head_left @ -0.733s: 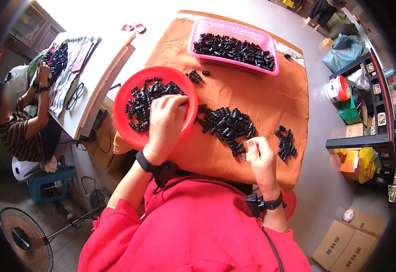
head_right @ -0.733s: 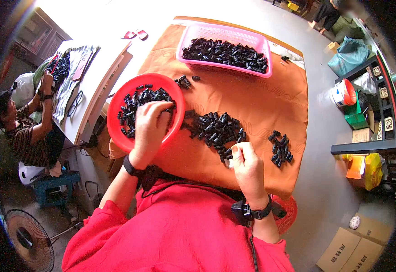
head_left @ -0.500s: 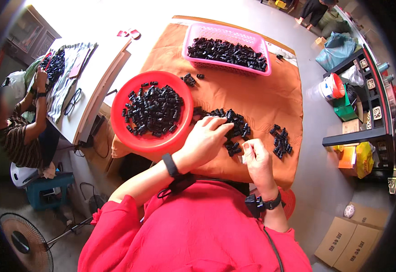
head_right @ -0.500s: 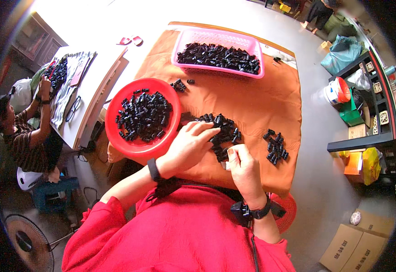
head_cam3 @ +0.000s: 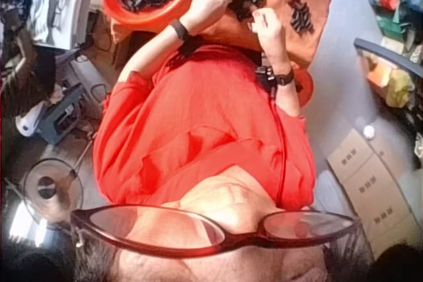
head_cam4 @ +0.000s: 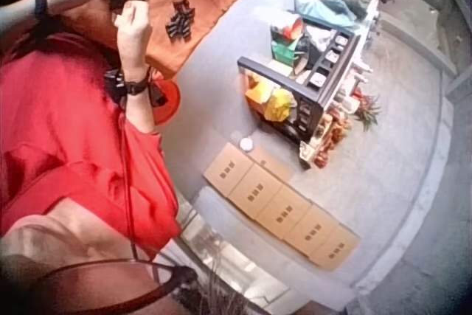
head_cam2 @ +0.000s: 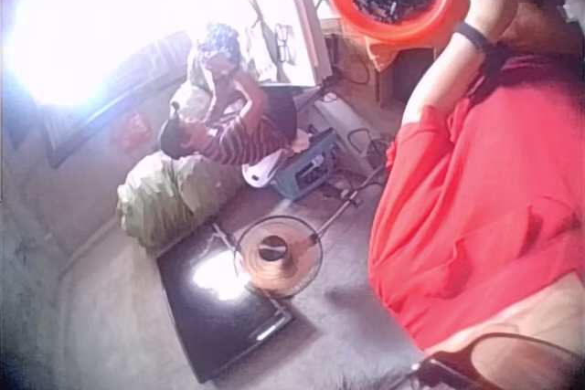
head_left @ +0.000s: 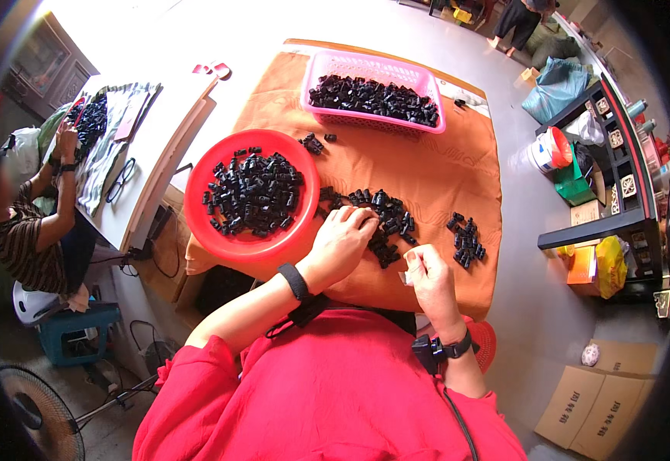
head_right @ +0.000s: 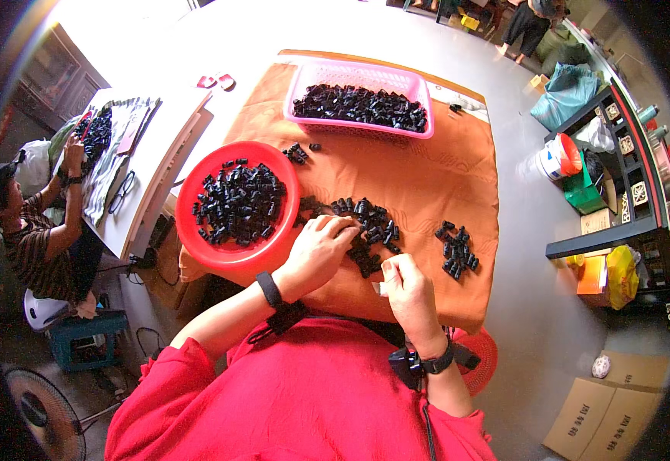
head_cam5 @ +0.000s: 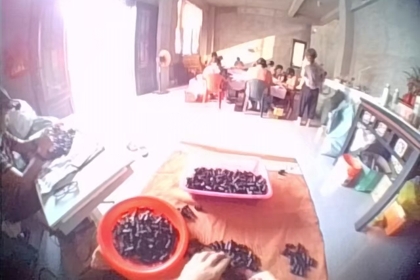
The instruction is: Assembling small black plastic components at a work table.
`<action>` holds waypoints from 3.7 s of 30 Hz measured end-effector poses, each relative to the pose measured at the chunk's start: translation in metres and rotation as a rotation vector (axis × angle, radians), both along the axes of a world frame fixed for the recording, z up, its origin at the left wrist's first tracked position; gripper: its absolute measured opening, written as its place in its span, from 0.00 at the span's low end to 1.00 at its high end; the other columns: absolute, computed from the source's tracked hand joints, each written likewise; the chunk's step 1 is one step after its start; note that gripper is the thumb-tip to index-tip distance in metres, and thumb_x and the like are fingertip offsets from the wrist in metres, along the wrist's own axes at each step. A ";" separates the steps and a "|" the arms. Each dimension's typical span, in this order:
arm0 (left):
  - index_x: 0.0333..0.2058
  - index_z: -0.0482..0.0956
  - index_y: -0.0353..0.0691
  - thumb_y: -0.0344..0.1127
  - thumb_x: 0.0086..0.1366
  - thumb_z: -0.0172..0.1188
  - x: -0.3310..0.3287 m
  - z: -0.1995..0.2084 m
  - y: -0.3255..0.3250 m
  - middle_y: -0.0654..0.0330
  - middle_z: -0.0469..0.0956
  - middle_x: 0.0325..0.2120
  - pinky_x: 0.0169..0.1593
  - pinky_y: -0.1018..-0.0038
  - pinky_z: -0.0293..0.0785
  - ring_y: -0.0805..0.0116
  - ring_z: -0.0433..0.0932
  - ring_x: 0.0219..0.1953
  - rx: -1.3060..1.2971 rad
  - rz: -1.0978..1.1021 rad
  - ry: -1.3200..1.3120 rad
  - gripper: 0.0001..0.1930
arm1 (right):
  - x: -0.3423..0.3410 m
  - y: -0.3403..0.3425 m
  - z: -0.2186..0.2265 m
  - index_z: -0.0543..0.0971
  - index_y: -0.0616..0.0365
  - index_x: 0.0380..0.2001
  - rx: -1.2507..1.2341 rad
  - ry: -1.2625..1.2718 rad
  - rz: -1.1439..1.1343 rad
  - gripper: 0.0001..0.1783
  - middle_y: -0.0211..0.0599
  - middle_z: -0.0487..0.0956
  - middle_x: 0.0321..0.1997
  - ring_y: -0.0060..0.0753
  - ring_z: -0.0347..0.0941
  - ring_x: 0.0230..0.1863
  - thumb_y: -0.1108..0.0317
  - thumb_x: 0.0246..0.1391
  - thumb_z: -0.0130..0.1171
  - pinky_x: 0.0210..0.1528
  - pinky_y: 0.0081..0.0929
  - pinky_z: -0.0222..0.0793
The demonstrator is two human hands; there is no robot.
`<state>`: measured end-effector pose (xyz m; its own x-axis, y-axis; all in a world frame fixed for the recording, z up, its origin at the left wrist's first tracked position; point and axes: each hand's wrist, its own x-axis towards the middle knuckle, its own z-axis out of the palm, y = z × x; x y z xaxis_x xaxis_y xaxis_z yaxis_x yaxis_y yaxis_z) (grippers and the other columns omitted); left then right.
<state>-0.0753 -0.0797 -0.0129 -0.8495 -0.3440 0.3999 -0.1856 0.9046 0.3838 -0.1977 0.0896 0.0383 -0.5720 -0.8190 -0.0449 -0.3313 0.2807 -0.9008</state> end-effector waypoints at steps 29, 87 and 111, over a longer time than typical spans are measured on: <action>0.41 0.81 0.45 0.34 0.59 0.62 0.019 -0.003 0.008 0.58 0.79 0.40 0.52 0.60 0.70 0.57 0.76 0.46 0.042 -0.003 0.223 0.11 | -0.017 0.012 -0.032 0.73 0.61 0.35 0.050 -0.045 -0.010 0.14 0.35 0.76 0.22 0.26 0.75 0.25 0.61 0.69 0.47 0.29 0.27 0.71; 0.52 0.70 0.34 0.38 0.69 0.58 0.085 0.054 0.067 0.58 0.78 0.44 0.52 0.71 0.75 0.70 0.78 0.46 2.025 -0.243 0.129 0.18 | 0.068 0.029 0.022 0.72 0.59 0.50 -0.113 0.189 0.306 0.24 0.39 0.79 0.26 0.36 0.78 0.26 0.69 0.52 0.68 0.29 0.30 0.73; 0.40 0.76 0.40 0.43 0.71 0.54 0.087 0.029 0.067 0.64 0.79 0.35 0.47 0.74 0.74 0.73 0.78 0.38 2.156 -0.289 0.077 0.12 | 0.064 0.028 0.018 0.77 0.60 0.42 -0.137 -0.027 0.291 0.09 0.34 0.79 0.27 0.23 0.76 0.27 0.67 0.64 0.57 0.30 0.24 0.72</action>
<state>0.0117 -0.0132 0.0157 -0.9518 -0.0878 -0.2939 -0.0993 -0.8184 0.5660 -0.1333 0.1179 0.0567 -0.3130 -0.9475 0.0649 -0.3553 0.0535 -0.9332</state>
